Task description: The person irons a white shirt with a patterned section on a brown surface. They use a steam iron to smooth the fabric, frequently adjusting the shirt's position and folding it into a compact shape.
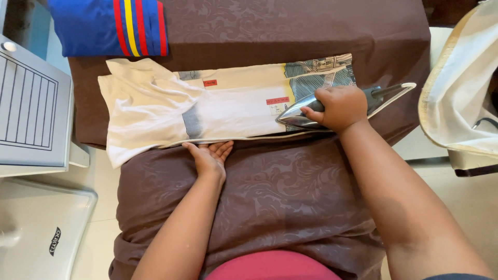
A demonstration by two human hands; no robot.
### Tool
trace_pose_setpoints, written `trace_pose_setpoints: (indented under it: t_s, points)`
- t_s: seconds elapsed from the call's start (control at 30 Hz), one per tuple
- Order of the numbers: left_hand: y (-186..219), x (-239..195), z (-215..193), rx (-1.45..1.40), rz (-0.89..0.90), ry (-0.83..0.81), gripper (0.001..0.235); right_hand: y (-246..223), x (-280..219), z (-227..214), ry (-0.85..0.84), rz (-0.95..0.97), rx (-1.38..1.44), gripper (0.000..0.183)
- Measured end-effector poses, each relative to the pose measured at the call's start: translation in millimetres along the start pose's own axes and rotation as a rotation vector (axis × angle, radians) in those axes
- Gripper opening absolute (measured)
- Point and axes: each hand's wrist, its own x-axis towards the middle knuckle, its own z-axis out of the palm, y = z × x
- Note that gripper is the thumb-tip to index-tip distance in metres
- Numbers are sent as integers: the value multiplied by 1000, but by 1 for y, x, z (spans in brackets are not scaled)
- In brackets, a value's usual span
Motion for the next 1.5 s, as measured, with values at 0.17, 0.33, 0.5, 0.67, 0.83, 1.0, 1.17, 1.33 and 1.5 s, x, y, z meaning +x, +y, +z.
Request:
trace_pose_setpoints:
  t_s: [0.17, 0.33, 0.5, 0.67, 0.83, 1.0, 1.17, 1.33, 1.5]
  points:
    - [-11, 17, -12, 77, -4, -10, 78, -3, -5, -5, 15, -7, 22, 56]
    - [-15, 19, -10, 165, 11, -15, 53, -4, -9, -6, 44, -7, 4, 57]
    - [-15, 15, -11, 320, 21, -122, 57, -9, -13, -10, 65, -1, -4, 53]
    - [-15, 7, -9, 453, -32, -244, 60, -13, -25, -16, 61, 20, -23, 51]
    - [-28, 24, -22, 507, -46, -266, 51, -24, -28, -37, 3, 44, 16, 52]
    - [-24, 6, -17, 697, -120, -349, 53, -44, -10, -80, -571, 260, 62, 55]
    - [-50, 18, -31, 911, -47, -419, 46, -61, -9, -93, -871, 279, 50, 57]
    - [-52, 3, -34, 1219, 116, -413, 26, -76, -21, -86, -970, 273, 27, 57]
    - [-48, -15, -34, 1372, 207, -476, 22, -75, -36, -75, -870, 278, 2, 60]
